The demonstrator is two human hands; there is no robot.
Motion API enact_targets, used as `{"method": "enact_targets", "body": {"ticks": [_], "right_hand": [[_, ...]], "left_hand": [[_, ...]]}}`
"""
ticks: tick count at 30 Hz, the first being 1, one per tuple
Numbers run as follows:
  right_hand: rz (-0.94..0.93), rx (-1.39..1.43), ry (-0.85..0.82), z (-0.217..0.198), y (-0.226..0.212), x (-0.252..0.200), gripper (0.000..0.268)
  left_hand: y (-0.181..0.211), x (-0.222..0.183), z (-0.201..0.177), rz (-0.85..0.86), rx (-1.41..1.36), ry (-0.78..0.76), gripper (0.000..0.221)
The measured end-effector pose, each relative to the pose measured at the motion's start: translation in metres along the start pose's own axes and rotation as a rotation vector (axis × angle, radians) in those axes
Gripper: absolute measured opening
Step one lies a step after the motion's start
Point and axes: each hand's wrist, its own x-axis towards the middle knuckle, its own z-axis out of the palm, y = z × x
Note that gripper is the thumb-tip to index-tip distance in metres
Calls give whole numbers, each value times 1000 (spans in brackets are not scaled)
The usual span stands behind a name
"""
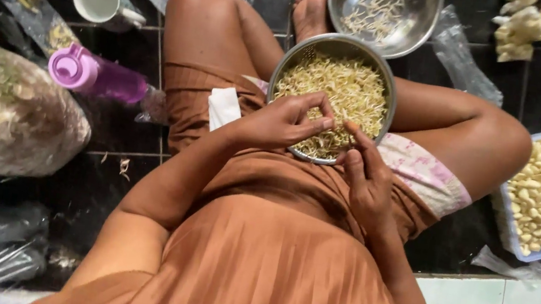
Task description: The person sits on the floor and uses a small knife to trim the root ends off individual sprouts held in a metal bowl. Trimmed sprouts are returned to the bowl while discarded root pieces fall onto the floor.
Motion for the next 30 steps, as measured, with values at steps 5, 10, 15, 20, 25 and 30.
{"method": "enact_targets", "body": {"ticks": [5, 10, 15, 20, 25, 30], "right_hand": [[-71, -33, -8, 0, -39, 7, 46], [-128, -86, 22, 0, -37, 11, 47], [-150, -194, 68, 0, -29, 11, 46], [-145, -203, 79, -2, -34, 8, 43], [-184, -218, 105, -11, -40, 6, 40], [-175, -236, 130, -20, -51, 10, 38]], "left_hand": [[6, -1, 0, 4, -75, -40, 13], [9, 5, 3, 18, -72, -91, 13], [13, 11, 5, 3, -60, -151, 13], [17, 12, 14, -26, -46, -193, 14], [29, 13, 16, -17, -4, -204, 14], [49, 15, 10, -8, 84, -202, 15]]}}
